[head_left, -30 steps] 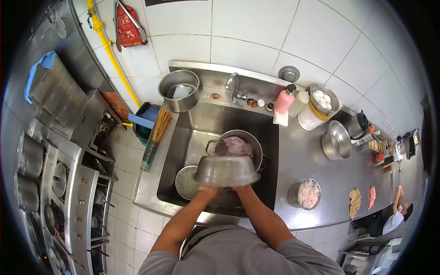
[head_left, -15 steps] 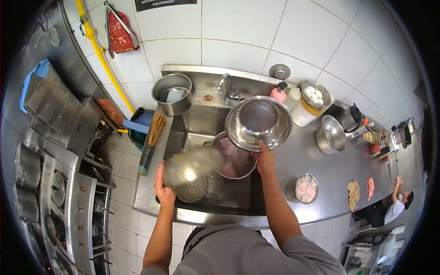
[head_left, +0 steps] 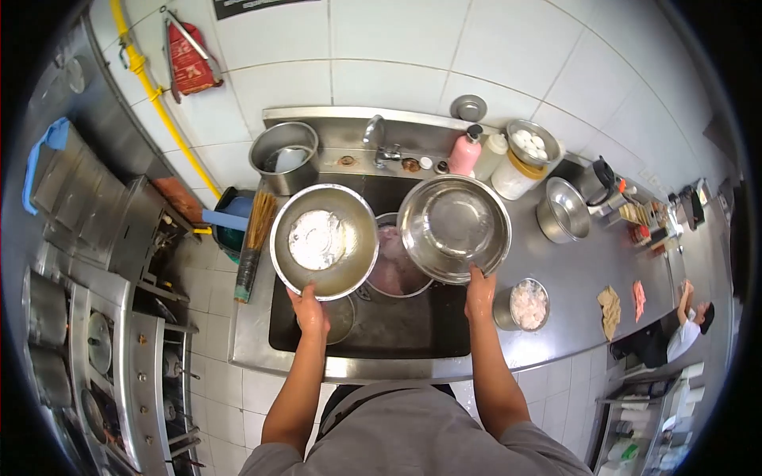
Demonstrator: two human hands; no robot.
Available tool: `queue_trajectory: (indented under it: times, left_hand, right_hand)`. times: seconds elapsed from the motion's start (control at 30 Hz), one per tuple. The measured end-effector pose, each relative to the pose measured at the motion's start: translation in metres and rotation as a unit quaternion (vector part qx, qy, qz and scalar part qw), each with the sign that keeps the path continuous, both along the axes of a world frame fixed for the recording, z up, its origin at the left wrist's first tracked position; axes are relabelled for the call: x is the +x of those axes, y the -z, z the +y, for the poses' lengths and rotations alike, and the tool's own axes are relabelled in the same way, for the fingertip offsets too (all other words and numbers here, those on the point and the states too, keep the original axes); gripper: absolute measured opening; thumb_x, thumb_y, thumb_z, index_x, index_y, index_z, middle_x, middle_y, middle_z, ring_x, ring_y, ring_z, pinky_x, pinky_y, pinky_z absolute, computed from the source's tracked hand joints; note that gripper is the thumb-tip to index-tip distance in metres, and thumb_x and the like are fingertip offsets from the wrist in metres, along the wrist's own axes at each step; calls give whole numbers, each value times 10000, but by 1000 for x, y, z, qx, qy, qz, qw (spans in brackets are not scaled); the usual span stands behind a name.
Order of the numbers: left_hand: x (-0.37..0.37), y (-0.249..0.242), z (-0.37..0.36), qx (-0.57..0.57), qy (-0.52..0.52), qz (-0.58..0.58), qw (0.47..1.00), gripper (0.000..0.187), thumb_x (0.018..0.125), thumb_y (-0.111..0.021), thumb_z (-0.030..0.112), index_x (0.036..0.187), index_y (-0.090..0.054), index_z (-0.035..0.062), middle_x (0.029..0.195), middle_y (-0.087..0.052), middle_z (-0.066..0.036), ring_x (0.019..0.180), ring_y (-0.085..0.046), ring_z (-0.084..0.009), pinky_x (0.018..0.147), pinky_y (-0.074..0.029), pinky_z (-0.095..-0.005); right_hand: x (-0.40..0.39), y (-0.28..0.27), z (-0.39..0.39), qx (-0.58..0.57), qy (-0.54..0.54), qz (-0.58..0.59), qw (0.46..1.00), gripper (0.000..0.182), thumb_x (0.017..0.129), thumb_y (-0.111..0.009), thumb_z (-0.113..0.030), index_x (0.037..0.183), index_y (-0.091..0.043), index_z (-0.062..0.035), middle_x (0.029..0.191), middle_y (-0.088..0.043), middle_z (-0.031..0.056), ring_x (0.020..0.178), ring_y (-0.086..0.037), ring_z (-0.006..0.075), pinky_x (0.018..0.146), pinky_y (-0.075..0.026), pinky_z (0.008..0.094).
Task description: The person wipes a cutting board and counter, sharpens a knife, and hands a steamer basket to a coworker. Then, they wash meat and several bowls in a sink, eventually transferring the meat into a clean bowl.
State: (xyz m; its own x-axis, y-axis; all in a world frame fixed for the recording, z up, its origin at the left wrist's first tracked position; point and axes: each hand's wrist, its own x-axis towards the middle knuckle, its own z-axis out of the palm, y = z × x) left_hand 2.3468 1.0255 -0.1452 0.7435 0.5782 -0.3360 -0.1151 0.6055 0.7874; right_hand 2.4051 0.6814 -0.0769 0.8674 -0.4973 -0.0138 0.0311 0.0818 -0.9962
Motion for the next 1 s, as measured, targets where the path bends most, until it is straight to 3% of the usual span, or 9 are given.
queue_trajectory:
  times: [0.1,0.2,0.33,0.4,0.5,0.6,0.8,0.93,1.0]
  left_hand:
    - [0,-1,-17,22,45,17,999,469,978,-616,210,1411,-443,163,1288,-607,-53,1049,-652,-217,769,-558,-352]
    - [-8,-8,-40,13,129,79,988,464,1020,-612,318,1420,-437,161,1307,-598,-54,1065,-651,-215,797,-568,-367]
    - [-16,10,-63,-10,190,-14,982,505,1038,-598,410,1379,-467,63,1290,-604,-109,1155,-613,-224,911,-533,-378]
    - [-21,18,-55,146,111,152,971,478,1046,-584,412,1335,-498,42,1240,-619,-113,1137,-607,-231,957,-505,-400]
    - [-33,32,3,75,63,70,993,551,1038,-589,418,1407,-479,24,1288,-609,-129,1134,-615,-249,975,-505,-420]
    - [-41,24,38,-11,53,-13,998,622,1042,-559,453,1462,-439,11,1389,-572,-173,1236,-590,-299,1066,-471,-461]
    - [-66,-43,-56,-91,228,-1,969,655,1039,-533,506,1436,-471,-11,1418,-571,-150,1314,-542,-312,1118,-429,-475]
    - [-81,-66,-138,-1,230,52,972,471,1027,-566,169,1474,-453,72,1381,-579,-131,1252,-574,-294,1047,-485,-433]
    - [-89,-79,-174,42,208,32,977,468,1005,-547,106,1463,-453,79,1364,-580,-127,1229,-583,-286,1021,-496,-417]
  right_hand:
    - [-13,-22,-6,-14,-101,120,988,266,957,-673,-192,1152,-686,-12,1017,-694,38,948,-607,146,849,-468,330]
    - [-19,-13,16,11,-114,168,979,330,988,-677,-256,1188,-687,5,1044,-700,65,950,-600,148,879,-477,310]
    - [-26,-9,38,36,-100,78,991,322,1012,-660,-268,1210,-669,-15,1048,-677,40,981,-589,139,902,-466,307]
    - [-29,-4,21,-29,-118,126,985,367,1030,-630,-263,1305,-619,-20,1137,-671,63,1039,-585,147,934,-463,311]
    - [-46,1,1,56,-31,35,997,431,1061,-560,-253,1443,-525,-57,1311,-627,121,1193,-559,211,1043,-425,348]
    - [-58,25,-19,16,-44,98,994,468,1072,-529,-235,1503,-457,-70,1439,-546,175,1331,-494,260,1129,-365,373]
    - [-102,6,-9,-67,-242,-23,968,524,1087,-467,-261,1560,-375,-57,1583,-395,184,1472,-361,311,1213,-270,400]
    - [-118,-31,-48,-87,-362,-91,924,580,1100,-415,-298,1591,-284,-18,1654,-276,175,1549,-217,317,1251,-180,402]
    - [-126,-53,-85,-48,-397,-93,912,698,1046,-538,-276,1613,-214,-29,1675,-218,186,1564,-174,315,1256,-172,405]
